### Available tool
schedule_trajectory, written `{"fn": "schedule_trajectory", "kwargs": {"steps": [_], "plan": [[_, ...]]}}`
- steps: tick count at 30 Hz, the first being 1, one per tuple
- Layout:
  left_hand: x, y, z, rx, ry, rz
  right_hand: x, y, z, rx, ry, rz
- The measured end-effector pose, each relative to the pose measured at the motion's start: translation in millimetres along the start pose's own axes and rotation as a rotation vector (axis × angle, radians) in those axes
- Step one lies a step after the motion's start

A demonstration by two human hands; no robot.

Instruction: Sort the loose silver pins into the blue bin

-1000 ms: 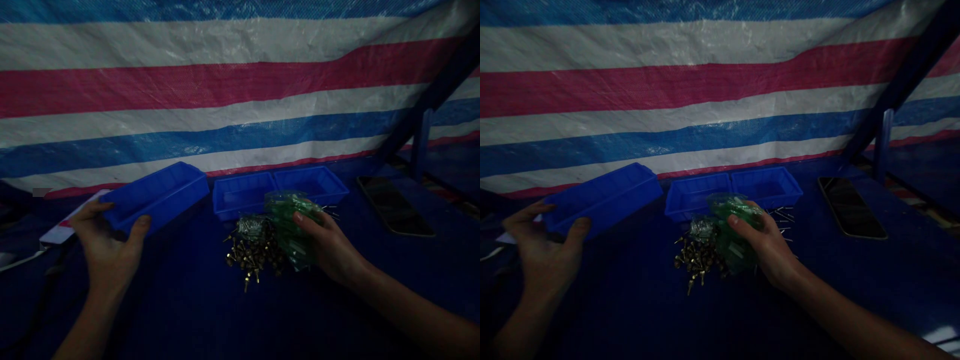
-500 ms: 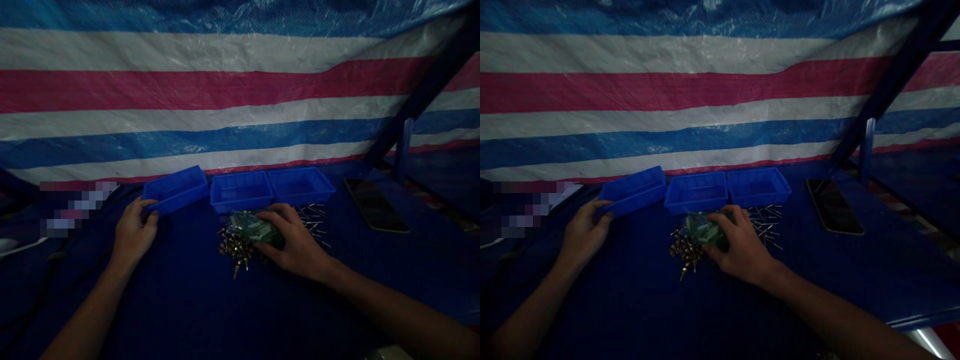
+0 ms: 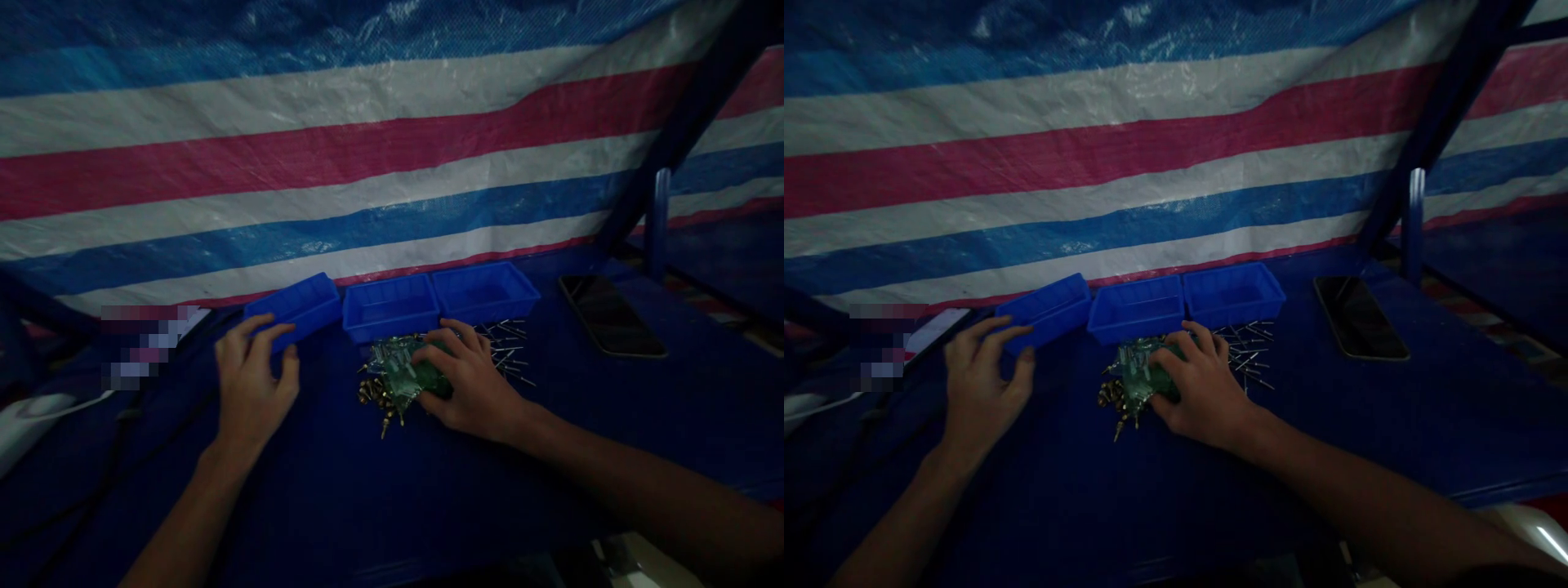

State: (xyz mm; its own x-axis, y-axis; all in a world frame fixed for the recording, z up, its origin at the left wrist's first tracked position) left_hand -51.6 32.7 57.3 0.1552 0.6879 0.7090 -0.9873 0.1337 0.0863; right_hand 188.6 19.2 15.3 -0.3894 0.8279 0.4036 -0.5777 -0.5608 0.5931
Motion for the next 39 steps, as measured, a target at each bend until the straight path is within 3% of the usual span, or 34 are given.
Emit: {"fn": "schedule_trajectory", "kwargs": {"steps": [5, 8, 12, 17, 22, 25, 31, 39], "plan": [[-15, -81, -10.7, -0.305, 0.279, -0.388, 1, -1, -2, 0.017, -0.046, -0.002], [-19, -100, -17.0, -0.327, 0.339, -0.517, -1, 1, -5, -0.008, -0.047, 0.016], [-15, -83, -24.4, -0.259, 0.338, -0.484, -5, 7, -7, -0.07, -0.053, 0.063], [8, -33, -26.5, -0.093, 0.127, -0.182, -6, 5, -13, -0.061, -0.013, 0.056], [17, 1, -50.2, 0.022, 0.197, -0.012, -4, 2, -13, -0.057, 0.034, 0.015], [13, 12, -50.8, 0.013, 0.182, 0.032, -5, 7, -10, -0.081, 0.076, 0.048], [3, 13, -43.6, -0.027, 0.163, 0.048, -8, 15, -12, -0.123, 0.105, 0.108], [3, -14, -39.7, -0.066, 0.093, -0.038, -5, 20, -12, -0.164, -0.001, 0.208]]}}
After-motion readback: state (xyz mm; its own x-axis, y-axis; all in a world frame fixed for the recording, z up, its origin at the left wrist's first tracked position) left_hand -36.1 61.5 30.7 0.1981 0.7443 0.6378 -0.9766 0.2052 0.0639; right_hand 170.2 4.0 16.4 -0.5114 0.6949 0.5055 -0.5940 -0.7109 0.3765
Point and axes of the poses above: each hand's wrist, its own x-axis towards the middle knuckle, its own z-axis out of the back of the hand, y = z × x, the point moved 6 cm from there along x, towards the middle knuckle, and after that the axes turned 13 degrees about x, right-handed, at the moved point
